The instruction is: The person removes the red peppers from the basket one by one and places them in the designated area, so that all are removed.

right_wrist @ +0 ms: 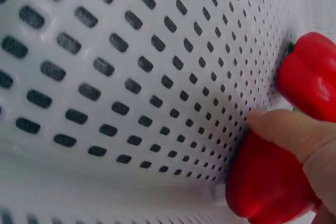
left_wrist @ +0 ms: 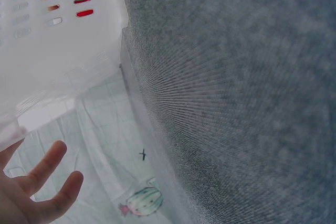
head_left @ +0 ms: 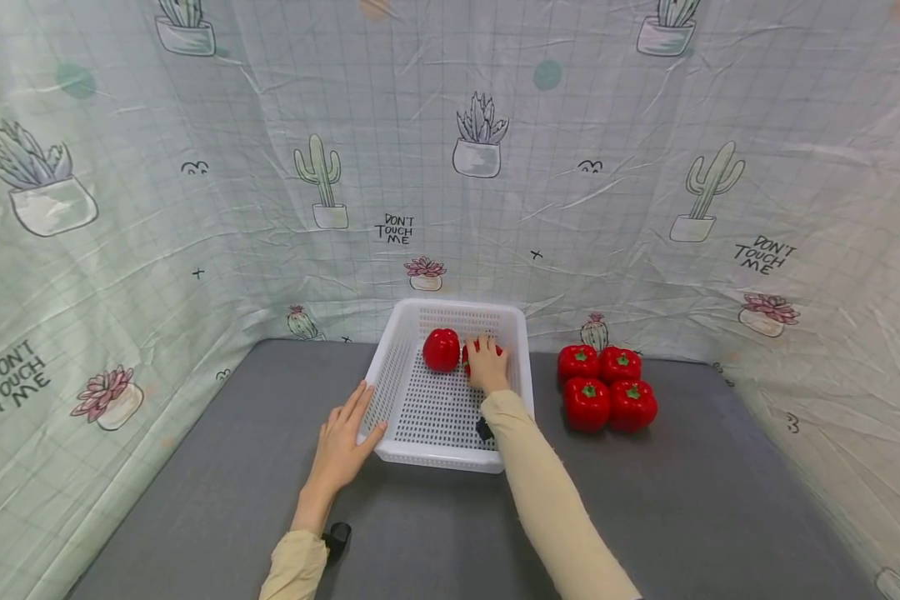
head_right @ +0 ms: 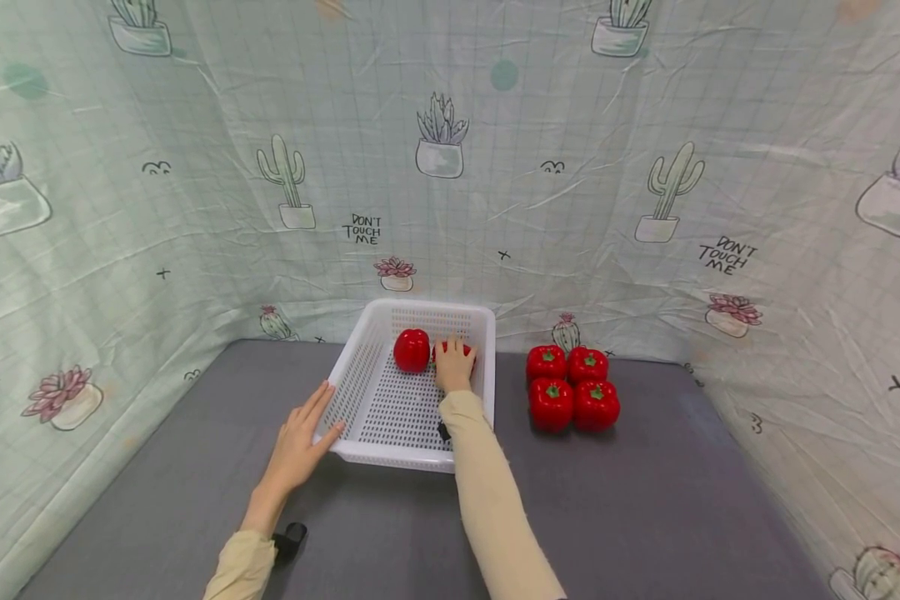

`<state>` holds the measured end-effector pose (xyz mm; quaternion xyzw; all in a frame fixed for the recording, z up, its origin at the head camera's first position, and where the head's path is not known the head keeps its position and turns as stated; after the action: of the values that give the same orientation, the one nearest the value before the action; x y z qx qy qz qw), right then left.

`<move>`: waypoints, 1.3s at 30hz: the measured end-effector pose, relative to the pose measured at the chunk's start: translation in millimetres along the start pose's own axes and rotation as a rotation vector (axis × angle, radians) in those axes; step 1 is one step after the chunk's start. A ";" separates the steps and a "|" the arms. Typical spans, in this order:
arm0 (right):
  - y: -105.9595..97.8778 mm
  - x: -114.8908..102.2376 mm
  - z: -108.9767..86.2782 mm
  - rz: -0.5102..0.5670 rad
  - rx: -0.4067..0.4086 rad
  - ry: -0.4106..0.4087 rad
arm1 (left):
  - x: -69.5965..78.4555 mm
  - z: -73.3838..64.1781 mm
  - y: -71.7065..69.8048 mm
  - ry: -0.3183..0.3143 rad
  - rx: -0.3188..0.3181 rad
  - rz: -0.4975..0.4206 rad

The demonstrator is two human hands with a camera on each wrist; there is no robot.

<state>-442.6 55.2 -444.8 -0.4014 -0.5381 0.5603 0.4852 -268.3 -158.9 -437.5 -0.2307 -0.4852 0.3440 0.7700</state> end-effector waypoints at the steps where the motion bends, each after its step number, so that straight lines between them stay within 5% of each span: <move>1: 0.4 -0.2 0.0 -0.008 0.001 -0.002 | 0.1 0.0 0.1 -0.002 -0.001 0.000; 29: -14.2 -1.6 -6.6 -0.135 0.022 0.015 | 1.1 0.2 -0.3 0.001 0.007 0.005; 39: 12.7 4.3 24.8 -0.198 -0.048 0.140 | -0.4 0.3 0.4 0.000 0.005 0.003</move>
<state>-469.1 54.7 -454.7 -0.3961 -0.5532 0.4671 0.5647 -268.7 -159.0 -437.8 -0.2295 -0.4840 0.3465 0.7701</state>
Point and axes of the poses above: each hand's wrist, its own z-axis towards the middle knuckle, its own y-axis out of the palm, x = y × z, the point moved 4 cm from there along z, towards the middle knuckle, and after that the axes turned 9 degrees about -z, right-handed, at the moved point
